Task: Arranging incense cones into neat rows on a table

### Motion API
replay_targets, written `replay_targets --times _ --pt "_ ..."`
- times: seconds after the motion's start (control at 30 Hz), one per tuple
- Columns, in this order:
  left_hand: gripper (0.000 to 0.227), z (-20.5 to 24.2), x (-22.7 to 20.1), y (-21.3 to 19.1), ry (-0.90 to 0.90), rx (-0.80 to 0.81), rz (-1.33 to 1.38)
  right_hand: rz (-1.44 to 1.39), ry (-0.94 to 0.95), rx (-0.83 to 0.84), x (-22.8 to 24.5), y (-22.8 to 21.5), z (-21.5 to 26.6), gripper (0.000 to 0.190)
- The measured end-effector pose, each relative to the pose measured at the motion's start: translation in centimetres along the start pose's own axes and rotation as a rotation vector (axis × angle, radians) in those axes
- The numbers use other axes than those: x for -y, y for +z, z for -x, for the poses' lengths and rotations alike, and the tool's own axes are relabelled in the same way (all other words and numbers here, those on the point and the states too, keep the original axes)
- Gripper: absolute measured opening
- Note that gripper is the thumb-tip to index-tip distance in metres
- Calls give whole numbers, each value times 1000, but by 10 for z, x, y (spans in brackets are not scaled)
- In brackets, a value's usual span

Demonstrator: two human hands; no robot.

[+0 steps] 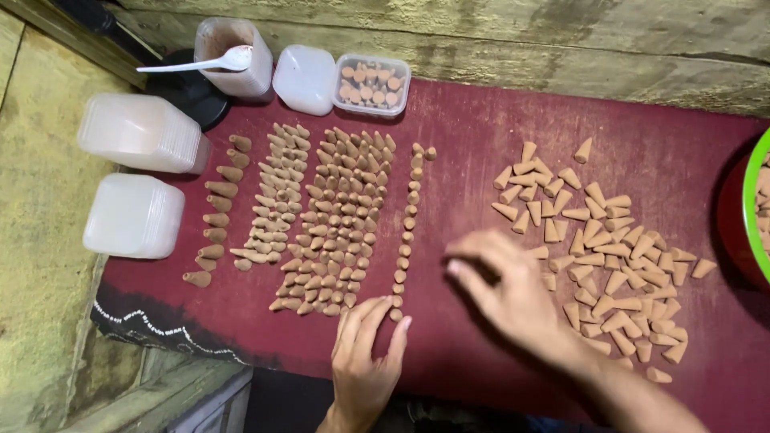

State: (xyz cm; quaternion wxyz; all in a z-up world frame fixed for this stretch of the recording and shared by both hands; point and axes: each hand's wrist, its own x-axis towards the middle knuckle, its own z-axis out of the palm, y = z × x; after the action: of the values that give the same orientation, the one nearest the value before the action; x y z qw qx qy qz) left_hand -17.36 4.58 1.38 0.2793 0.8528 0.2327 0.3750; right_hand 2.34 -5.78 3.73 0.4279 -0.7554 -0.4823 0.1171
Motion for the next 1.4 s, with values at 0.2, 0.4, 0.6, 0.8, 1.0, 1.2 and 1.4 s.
replay_targets --times 0.2,0.4,0.6,0.8,1.0,1.2,1.4 --pt "26 32 8 6 -49 -3 -29 -21 150 81 0 58 70 16" --pt "30 38 5 10 -52 -67 -109 -223 91 61 12 66 81 21" --pt "26 38 -18 29 145 -98 9 -159 160 -155 4 29 98 16" --pt "15 2 -56 64 229 265 275 60 250 -361 -21 -16 123 15" --pt "22 -17 -67 112 276 431 178 172 249 -415 -58 -58 123 18" --pt "30 -44 -78 137 229 684 5 231 163 -389 -93 -60 112 19" --pt "34 -45 -69 168 114 670 -152 313 136 -278 -123 -66 92 22"
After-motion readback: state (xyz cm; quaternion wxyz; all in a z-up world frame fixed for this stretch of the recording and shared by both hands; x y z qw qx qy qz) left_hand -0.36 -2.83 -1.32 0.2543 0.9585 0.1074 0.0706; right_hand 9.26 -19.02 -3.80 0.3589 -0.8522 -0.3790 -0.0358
